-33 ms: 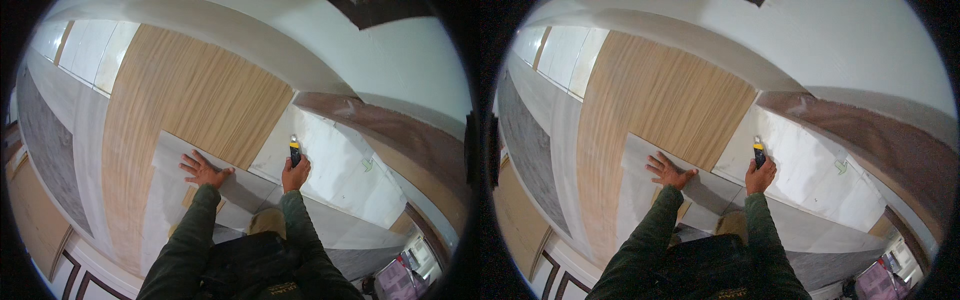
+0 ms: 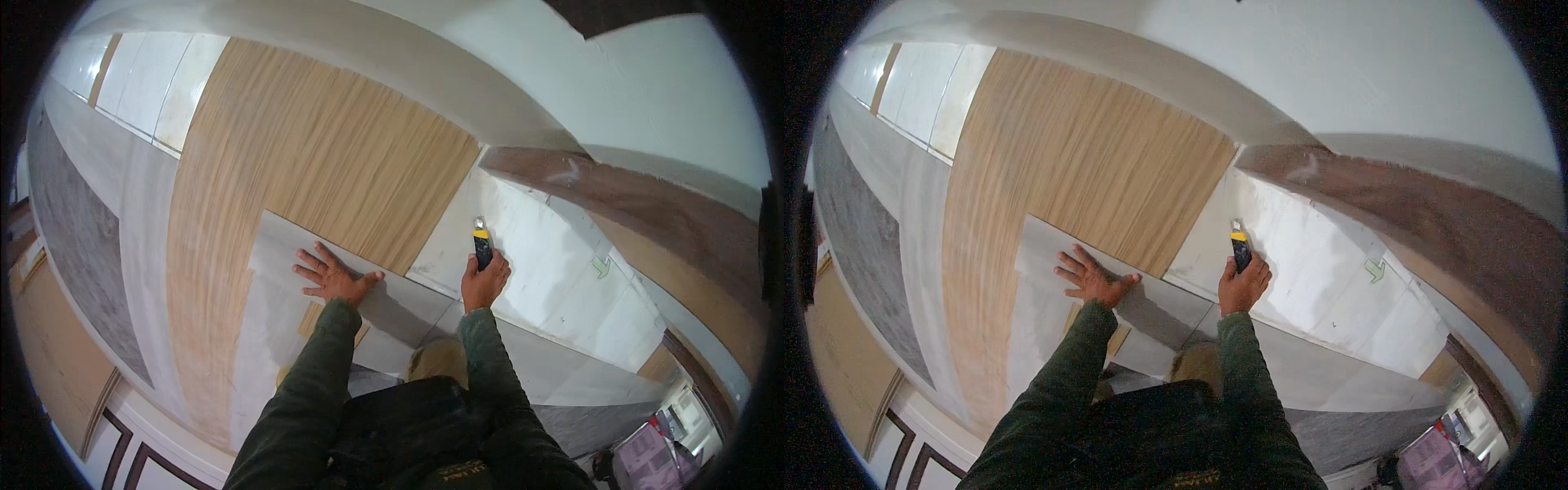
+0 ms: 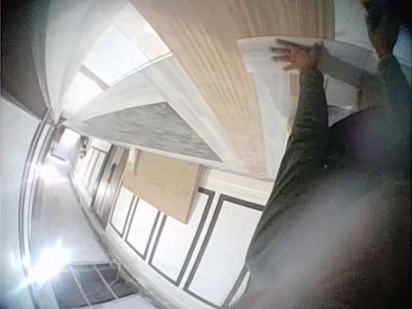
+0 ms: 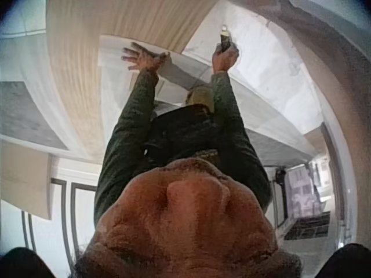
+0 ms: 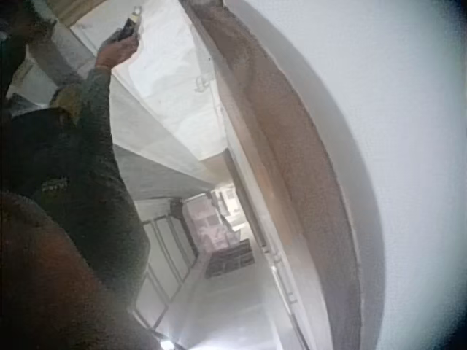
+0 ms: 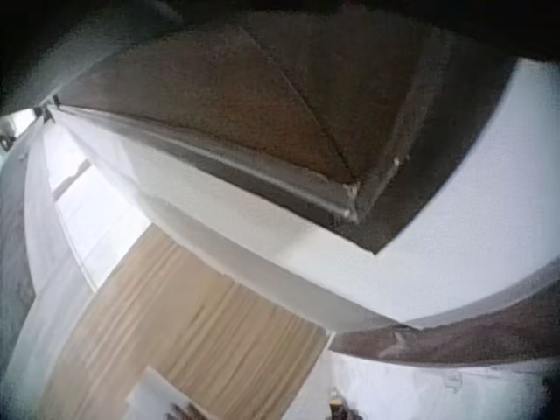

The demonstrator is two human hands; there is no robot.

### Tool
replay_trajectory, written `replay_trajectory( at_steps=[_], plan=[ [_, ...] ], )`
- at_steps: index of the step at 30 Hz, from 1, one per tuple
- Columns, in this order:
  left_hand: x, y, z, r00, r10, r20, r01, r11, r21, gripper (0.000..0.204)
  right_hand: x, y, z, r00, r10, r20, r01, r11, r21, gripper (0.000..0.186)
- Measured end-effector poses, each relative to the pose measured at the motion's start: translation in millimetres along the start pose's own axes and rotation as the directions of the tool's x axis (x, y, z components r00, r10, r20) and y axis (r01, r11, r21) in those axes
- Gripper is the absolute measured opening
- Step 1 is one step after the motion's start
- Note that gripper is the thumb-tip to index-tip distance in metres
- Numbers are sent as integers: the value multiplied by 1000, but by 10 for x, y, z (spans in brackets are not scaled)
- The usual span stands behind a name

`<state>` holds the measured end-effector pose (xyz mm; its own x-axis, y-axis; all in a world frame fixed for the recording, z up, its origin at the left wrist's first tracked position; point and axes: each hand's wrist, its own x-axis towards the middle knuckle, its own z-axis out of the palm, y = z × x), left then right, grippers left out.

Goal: The person applies vinyl floor tiles by hand, pressing them onto the floor surface and using a utility knife to score and fit them against the wall.

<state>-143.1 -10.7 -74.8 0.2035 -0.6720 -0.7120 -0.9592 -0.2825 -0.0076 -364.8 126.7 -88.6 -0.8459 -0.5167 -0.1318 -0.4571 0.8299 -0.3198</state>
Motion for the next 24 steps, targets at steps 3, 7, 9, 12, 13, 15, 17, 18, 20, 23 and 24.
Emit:
replay_trajectory(
  at_steps=[3,7,9,12,13,15,17,18,20,23,24],
  plan=[
    [-12,-3,11,1000,17,-26,-18,1000,-11,157,-1,-28,-13,998,-41,-55,39,999,-27,61],
    [13,-31,41,999,29,-39,-29,1000,-12,159,-28,-166,-61,981,-175,-85,180,982,60,59],
    [29,-46,42,998,31,-49,-31,1000,-1,160,-72,-248,-34,964,-267,-16,266,951,161,58],
    [26,-70,52,993,41,-108,-42,999,-12,157,-161,-463,46,886,-454,93,401,853,334,56],
    [-14,-47,17,992,88,-87,-89,996,-13,153,-147,-514,81,847,-519,115,447,813,372,56],
    [-104,19,-55,983,180,-44,-181,983,-19,145,-9,-623,179,802,-575,158,506,797,330,63],
    [-131,6,-92,957,273,-97,-270,962,50,130,152,-794,239,775,-617,133,573,777,261,67],
    [-132,-12,-100,948,305,-95,-299,952,66,129,227,-858,261,780,-612,133,581,786,209,69],
    [-172,-61,-142,932,346,-110,-337,937,89,121,296,-952,277,789,-598,138,590,801,102,73],
    [-150,-121,-122,920,375,-116,-362,925,119,106,336,-889,400,803,-586,110,581,810,79,78],
    [-129,-157,-109,906,392,-161,-377,919,118,98,327,-894,419,797,-594,112,588,804,87,78]
  ],
)
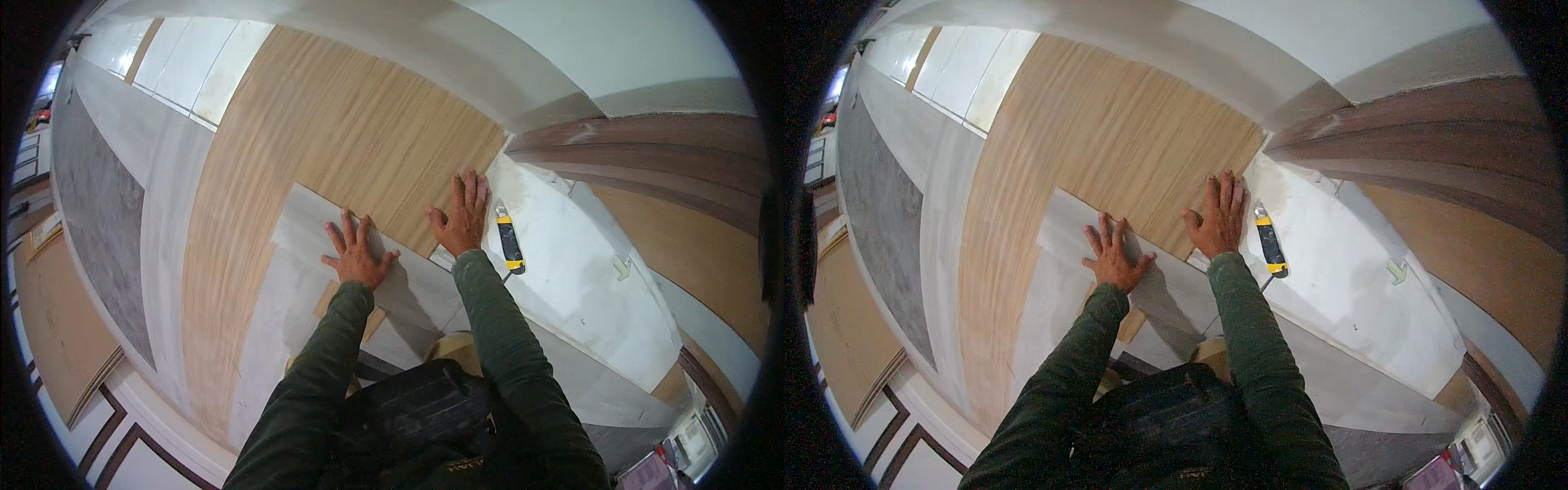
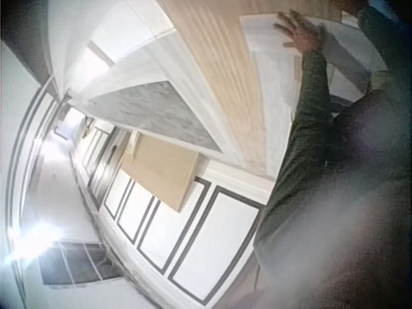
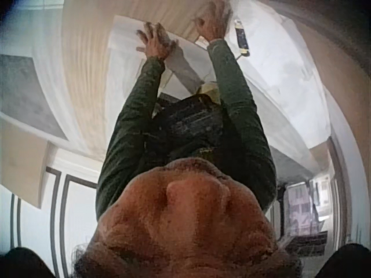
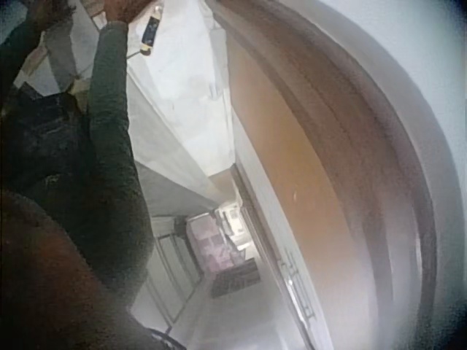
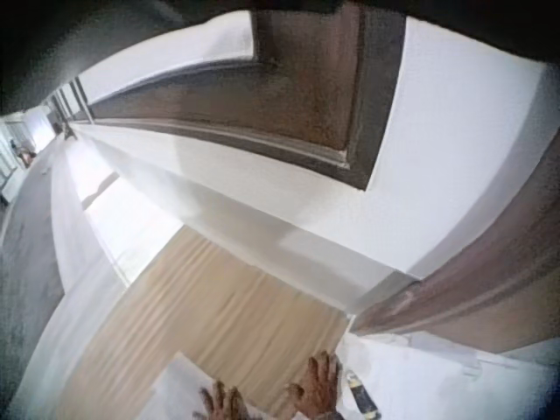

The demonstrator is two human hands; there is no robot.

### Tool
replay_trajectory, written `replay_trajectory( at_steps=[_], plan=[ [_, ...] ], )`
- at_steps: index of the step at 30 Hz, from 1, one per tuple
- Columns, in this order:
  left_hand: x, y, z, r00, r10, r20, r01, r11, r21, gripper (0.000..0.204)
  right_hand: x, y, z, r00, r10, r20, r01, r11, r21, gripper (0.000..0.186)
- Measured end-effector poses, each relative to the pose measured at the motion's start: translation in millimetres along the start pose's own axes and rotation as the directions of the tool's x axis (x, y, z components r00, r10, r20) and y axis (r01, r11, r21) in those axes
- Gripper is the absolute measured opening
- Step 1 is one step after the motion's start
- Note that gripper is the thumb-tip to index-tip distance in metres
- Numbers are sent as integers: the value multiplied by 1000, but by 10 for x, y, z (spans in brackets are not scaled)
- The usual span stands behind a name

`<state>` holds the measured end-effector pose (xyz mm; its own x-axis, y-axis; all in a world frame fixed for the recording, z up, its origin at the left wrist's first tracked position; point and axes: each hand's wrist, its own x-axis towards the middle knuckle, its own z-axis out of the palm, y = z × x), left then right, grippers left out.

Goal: The person applies vinyl floor tiles by hand, pressing them onto the floor surface and using a utility knife to score and fit them against the wall.

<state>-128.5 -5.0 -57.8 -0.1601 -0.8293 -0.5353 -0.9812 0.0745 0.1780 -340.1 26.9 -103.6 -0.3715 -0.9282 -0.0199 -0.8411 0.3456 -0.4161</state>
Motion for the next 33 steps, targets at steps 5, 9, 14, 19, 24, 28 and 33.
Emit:
replay_trajectory(
  at_steps=[5,9,14,19,24,28,33],
  plan=[
    [56,-6,60,993,3,-118,-2,1000,2,68,-21,-6,83,1000,1,24,0,999,-35,78],
    [92,66,7,992,-73,-107,64,994,-92,59,-21,-23,73,1000,-13,27,15,998,-64,77],
    [149,108,70,977,-131,-171,102,981,-166,52,-20,-13,87,999,-8,45,12,995,-94,79],
    [192,144,106,968,-170,-185,136,973,-187,47,-23,14,117,999,-21,41,24,997,-68,77],
    [198,154,119,962,-192,-194,150,966,-209,45,-16,9,102,998,-19,61,23,998,-66,77],
    [186,188,93,960,-214,-178,171,958,-231,46,-26,14,102,997,-25,70,30,997,-74,78],
    [163,148,173,960,-189,-206,145,966,-214,49,-39,9,122,996,-15,91,24,996,-91,79]
  ],
)
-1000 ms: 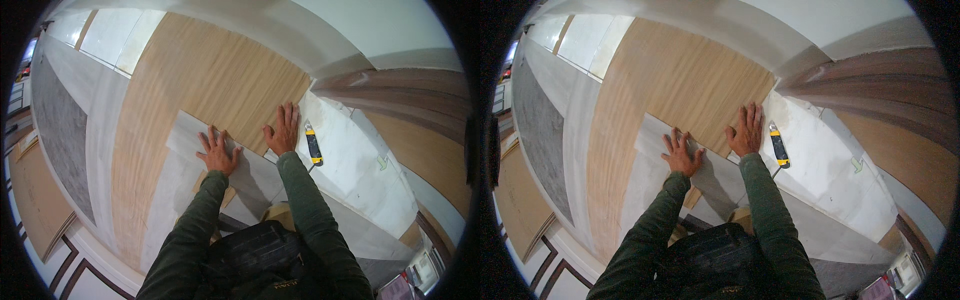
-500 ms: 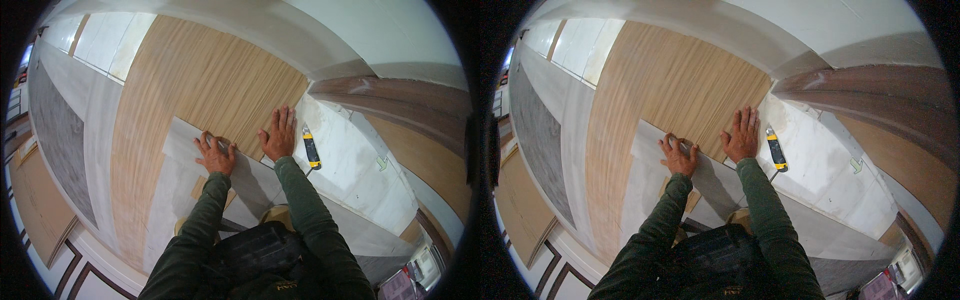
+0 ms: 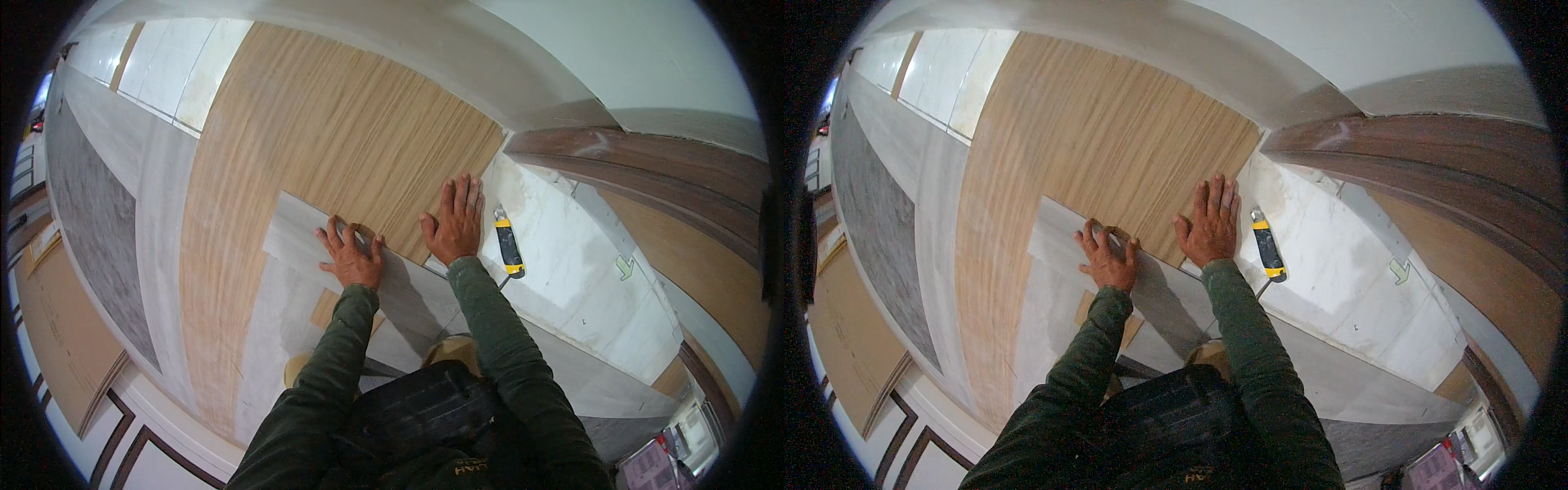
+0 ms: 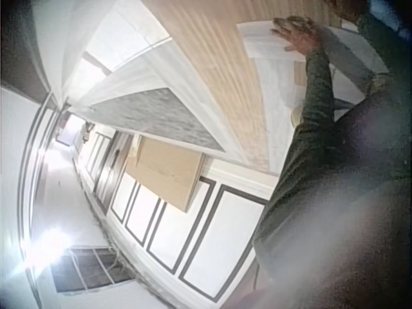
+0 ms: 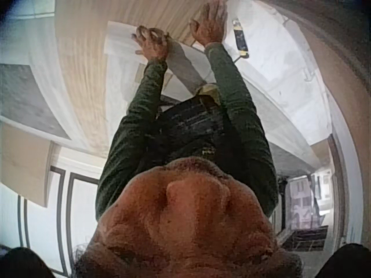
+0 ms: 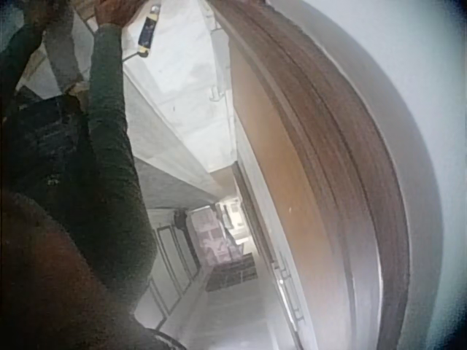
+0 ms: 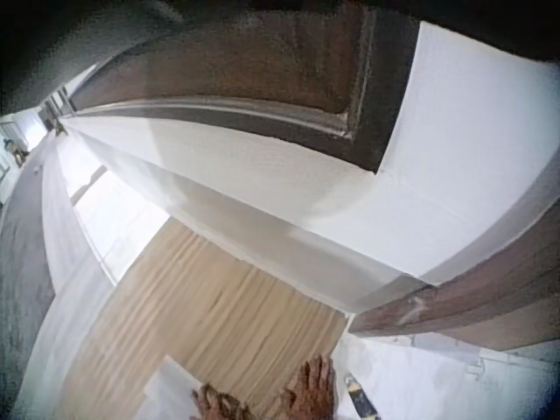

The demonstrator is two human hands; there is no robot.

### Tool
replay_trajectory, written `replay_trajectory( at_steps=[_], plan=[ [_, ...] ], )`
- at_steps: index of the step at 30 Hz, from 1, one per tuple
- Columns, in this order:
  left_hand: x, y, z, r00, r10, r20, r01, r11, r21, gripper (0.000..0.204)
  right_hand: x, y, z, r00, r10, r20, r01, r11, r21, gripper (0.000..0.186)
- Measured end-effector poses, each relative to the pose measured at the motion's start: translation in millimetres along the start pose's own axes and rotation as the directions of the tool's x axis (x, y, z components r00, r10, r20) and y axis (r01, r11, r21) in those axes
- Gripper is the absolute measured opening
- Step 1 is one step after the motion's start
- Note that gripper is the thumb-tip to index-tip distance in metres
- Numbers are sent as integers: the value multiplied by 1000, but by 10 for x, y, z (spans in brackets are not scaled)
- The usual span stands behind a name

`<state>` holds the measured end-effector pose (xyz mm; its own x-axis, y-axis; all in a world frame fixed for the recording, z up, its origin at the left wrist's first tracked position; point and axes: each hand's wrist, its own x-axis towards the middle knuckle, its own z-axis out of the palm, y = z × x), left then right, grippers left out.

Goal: The person applies vinyl floor tiles by hand, pressing them onto the floor surface and using a utility knife to score and fit them against the wall.

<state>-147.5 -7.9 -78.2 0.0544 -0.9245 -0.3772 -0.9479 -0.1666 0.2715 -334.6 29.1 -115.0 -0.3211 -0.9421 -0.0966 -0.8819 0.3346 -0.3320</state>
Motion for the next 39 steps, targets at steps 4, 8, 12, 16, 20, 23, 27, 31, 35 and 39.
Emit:
replay_trajectory(
  at_steps=[4,8,12,16,20,23,27,31,35,39],
  plan=[
    [88,-193,33,998,-38,-54,39,999,22,69,6,7,4,1000,3,-4,-3,1000,-14,78],
    [399,-341,-198,922,-383,-55,374,919,-127,99,18,-32,36,999,5,-43,-6,1000,-14,79],
    [460,-333,-300,890,-456,27,451,867,-212,117,13,8,23,999,5,-38,-6,1000,-31,79],
    [410,-371,-317,860,-506,62,508,842,-182,115,18,21,17,998,0,-57,-2,999,-41,79],
    [233,-768,-254,907,-419,-37,407,896,-177,105,48,-20,55,999,-3,-48,-2,995,-102,78],
    [-126,-1160,-206,920,-392,-23,391,920,-39,95,-35,-17,101,997,-19,-76,11,995,-101,78],
    [-338,-1223,-7,996,22,-90,-6,984,180,99,8,-41,87,993,-39,-108,26,992,-121,78],
    [-610,-546,73,956,253,151,-266,961,72,122,0,96,83,992,-29,-120,17,994,-104,77],
    [-570,-302,14,952,100,289,-166,962,217,141,17,10,118,991,-25,-130,15,997,-82,76],
    [-576,-97,-38,945,60,321,-140,963,232,139,10,29,68,995,-5,-103,1,999,-40,76]
  ],
)
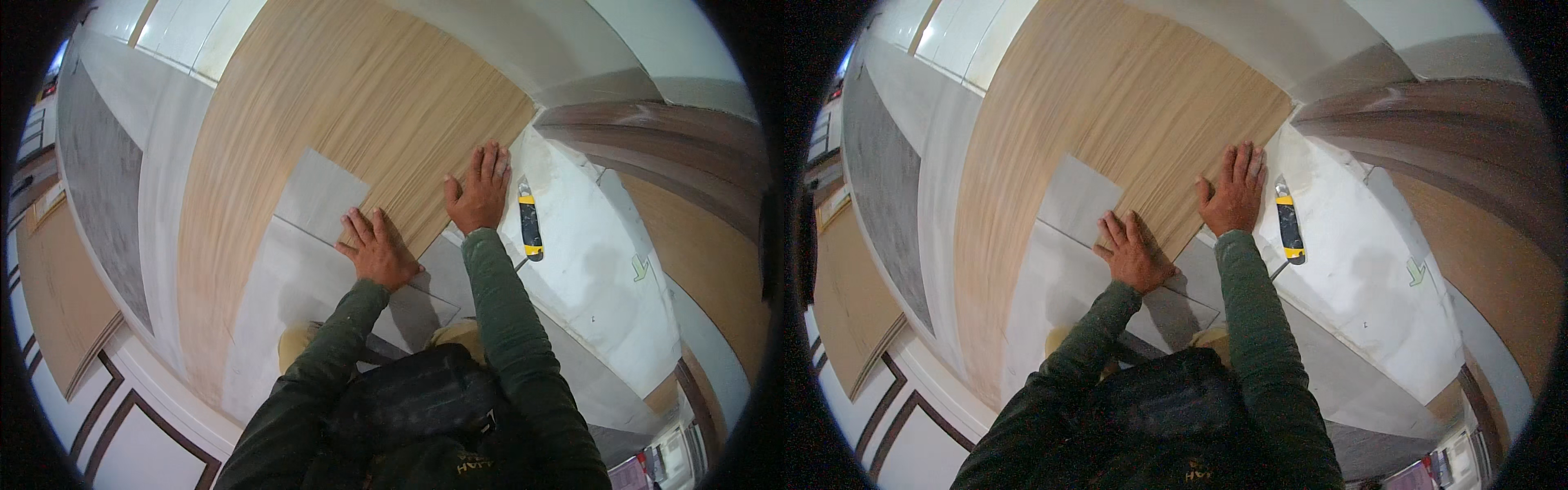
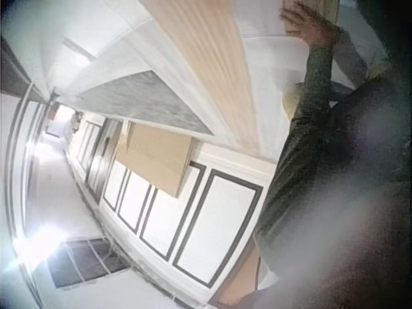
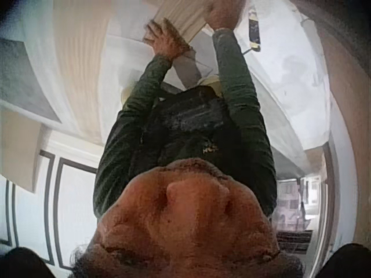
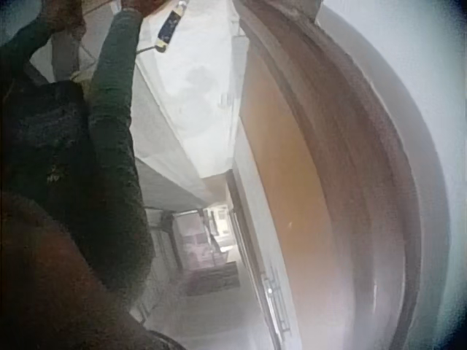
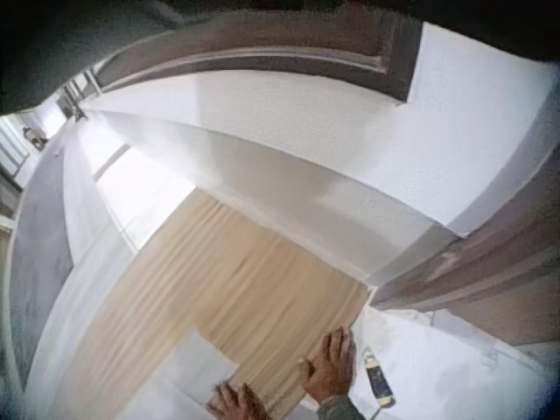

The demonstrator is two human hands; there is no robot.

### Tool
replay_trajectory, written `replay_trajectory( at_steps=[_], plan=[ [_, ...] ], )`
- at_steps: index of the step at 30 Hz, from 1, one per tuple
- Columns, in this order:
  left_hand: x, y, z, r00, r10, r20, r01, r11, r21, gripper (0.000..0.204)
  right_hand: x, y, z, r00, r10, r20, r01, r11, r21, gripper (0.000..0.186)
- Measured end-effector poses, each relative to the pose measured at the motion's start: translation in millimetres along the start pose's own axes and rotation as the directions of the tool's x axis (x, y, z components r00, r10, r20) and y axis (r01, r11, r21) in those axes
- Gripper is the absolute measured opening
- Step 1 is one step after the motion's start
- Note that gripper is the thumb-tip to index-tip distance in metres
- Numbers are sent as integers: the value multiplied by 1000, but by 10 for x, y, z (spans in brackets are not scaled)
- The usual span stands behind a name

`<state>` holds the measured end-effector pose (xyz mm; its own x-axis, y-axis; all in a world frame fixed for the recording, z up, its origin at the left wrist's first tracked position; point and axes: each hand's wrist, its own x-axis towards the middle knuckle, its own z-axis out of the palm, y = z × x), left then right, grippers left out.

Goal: The person applies vinyl floor tiles by hand, pressing them onto the floor surface and using a utility knife to score and fit them against the wall.

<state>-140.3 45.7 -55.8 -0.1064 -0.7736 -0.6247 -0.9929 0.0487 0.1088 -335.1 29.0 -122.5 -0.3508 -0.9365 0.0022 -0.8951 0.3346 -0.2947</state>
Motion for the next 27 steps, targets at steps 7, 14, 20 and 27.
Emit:
replay_trajectory(
  at_steps=[7,14,20,27],
  plan=[
    [17,-153,103,991,89,-98,-98,991,-94,126,10,7,-33,1000,15,-7,-15,998,53,76],
    [19,-147,87,987,88,-137,-97,994,-59,124,19,0,-46,1000,10,2,-10,997,75,75],
    [24,-160,80,986,101,-132,-109,993,-52,123,12,2,-33,1000,13,-9,-12,997,80,75],
    [35,-162,104,985,98,-144,-110,991,-73,120,24,15,-37,1000,8,-2,-7,998,67,76]
  ],
)
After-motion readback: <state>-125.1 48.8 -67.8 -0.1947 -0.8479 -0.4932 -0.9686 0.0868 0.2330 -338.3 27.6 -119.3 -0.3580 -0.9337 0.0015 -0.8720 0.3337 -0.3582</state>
